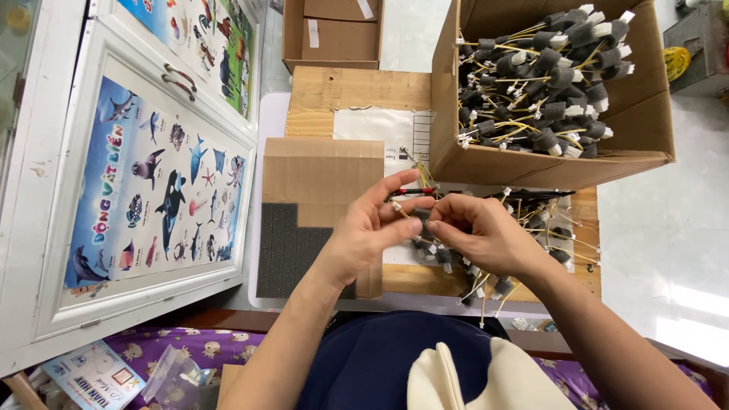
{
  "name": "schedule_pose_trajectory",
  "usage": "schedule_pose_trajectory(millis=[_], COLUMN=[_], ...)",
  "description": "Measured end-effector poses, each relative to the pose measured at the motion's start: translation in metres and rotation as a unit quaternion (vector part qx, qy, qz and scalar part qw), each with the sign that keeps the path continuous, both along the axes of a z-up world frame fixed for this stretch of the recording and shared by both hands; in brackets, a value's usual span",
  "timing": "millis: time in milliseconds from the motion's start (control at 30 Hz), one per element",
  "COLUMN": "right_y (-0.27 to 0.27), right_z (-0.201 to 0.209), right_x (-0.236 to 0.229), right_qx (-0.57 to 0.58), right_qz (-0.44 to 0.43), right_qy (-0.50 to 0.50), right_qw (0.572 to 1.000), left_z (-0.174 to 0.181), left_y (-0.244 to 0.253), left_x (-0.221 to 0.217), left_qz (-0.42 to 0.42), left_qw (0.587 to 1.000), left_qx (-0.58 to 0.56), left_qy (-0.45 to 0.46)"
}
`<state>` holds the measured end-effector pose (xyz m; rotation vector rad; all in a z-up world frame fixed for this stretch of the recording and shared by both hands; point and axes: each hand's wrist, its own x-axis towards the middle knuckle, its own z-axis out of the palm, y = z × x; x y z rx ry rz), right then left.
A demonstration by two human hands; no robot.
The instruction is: Inspecting and sorting small electronic cable assemblies with foam protectors.
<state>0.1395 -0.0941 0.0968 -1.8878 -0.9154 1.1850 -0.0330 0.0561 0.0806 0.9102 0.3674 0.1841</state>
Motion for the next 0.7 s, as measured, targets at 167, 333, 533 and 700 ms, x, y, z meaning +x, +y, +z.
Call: schedule_pose_trajectory(millis=[167, 333, 533, 700], right_y=[-0.001, -0.003, -0.002, -0.012], right_z=[-0.018, -0.025, -0.044, -0.02], right_x=[0.009, 0.016, 0.005, 0.001], right_qx=[0.01, 0.027, 0.043, 0.273], right_qz=[-0.023, -0.019, -0.041, 0.052], right_qy=[0.148, 0.251, 0.278, -0.152], right_qw=[0.989, 0.967, 0.959, 0.949], left_z=[0.017, 0.032, 0.024, 0.006], left_y=[-0.006, -0.012, -0.016, -0.019], left_x=[-0.004, -0.003, -0.005, 0.007], left_qz=[-0.024, -0.004, 0.03, 0.149], left_qw=[0.992, 0.955, 0.911, 0.94], left_qx=[0.125, 0.292, 0.412, 0.305], left_qy=[-0.014, 0.043, 0.013, 0.041])
